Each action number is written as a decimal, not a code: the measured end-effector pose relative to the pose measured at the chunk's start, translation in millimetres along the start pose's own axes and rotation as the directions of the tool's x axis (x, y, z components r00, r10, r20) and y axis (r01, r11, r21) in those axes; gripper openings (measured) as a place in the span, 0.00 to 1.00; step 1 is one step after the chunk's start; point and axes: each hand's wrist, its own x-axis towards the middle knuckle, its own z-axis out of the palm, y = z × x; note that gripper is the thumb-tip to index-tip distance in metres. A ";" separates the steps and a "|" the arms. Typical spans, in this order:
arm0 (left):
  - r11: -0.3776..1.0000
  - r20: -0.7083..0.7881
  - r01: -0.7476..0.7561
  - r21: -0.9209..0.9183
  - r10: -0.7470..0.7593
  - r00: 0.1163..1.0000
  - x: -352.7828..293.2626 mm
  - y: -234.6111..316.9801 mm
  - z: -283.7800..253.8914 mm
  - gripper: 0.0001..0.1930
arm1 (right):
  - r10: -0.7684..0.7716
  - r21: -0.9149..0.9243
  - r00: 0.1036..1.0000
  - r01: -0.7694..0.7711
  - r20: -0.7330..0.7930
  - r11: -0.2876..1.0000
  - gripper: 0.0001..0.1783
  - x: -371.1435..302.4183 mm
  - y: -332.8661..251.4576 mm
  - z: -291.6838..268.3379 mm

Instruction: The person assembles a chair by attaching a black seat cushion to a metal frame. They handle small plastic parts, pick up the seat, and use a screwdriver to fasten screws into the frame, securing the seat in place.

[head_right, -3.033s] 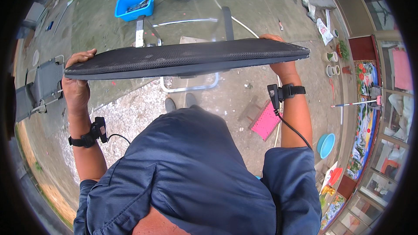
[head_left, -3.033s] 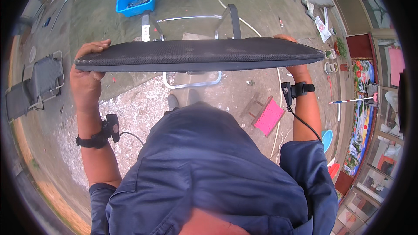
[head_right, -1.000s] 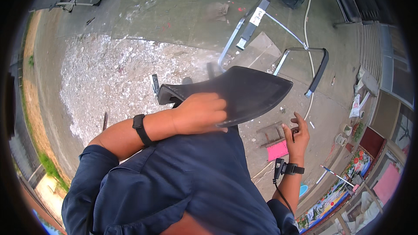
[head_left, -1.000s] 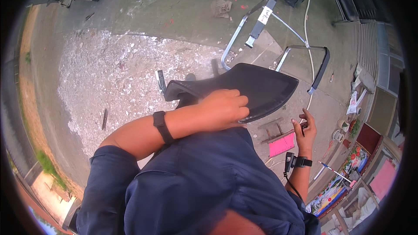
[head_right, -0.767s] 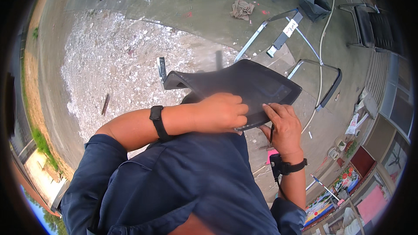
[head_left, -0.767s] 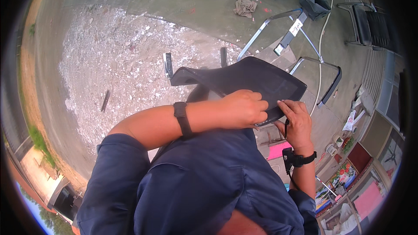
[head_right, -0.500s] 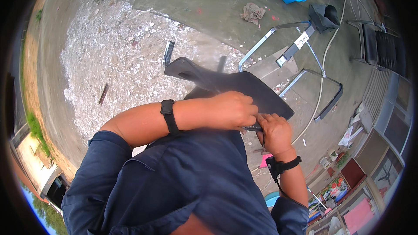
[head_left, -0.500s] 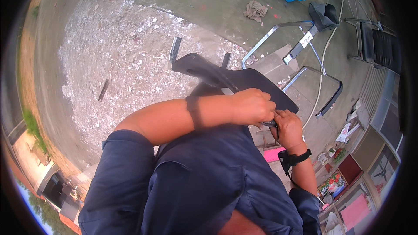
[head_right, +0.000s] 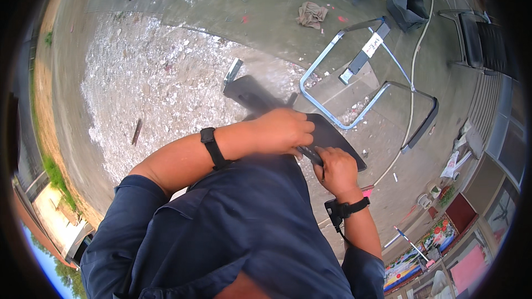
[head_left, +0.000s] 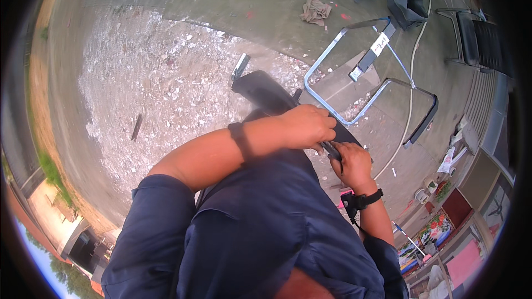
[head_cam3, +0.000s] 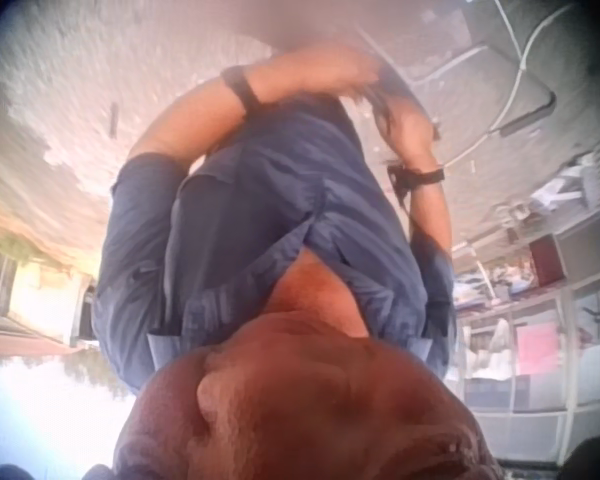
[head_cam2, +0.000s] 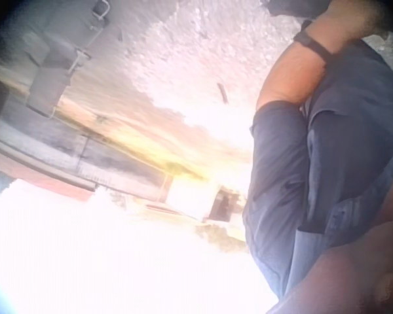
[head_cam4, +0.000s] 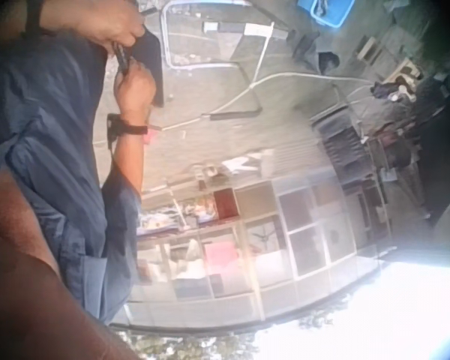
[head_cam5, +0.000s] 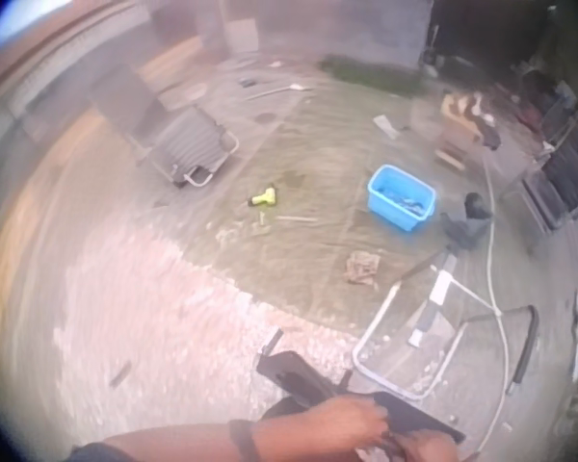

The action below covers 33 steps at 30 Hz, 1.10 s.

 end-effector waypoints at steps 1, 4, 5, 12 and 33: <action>1.000 -0.006 0.015 -0.003 -0.015 1.000 1.3 -4.5 0.2 0.16 | 0.020 -0.005 1.000 -0.020 0.011 1.000 0.18 3.3 3.0 1.3; 0.988 -0.035 0.157 0.003 -0.157 0.987 -1.0 -22.2 2.6 0.18 | 0.060 -0.025 0.998 -0.060 0.014 0.998 0.16 19.4 9.0 8.2; 0.984 -0.059 0.178 -0.012 -0.179 0.982 -5.9 -30.7 1.6 0.19 | 0.064 -0.035 0.998 -0.064 -0.002 0.997 0.15 26.3 9.7 14.6; 0.809 -0.040 0.587 0.012 -0.587 0.809 -75.2 -110.0 -49.0 0.19 | 0.161 -0.081 0.987 -0.163 -0.023 0.983 0.09 76.8 13.6 54.2; 0.457 0.227 0.885 0.087 -0.874 0.429 -212.0 -447.9 -205.0 0.16 | 0.611 -0.075 0.777 -0.607 0.154 0.791 0.20 256.5 0.3 32.3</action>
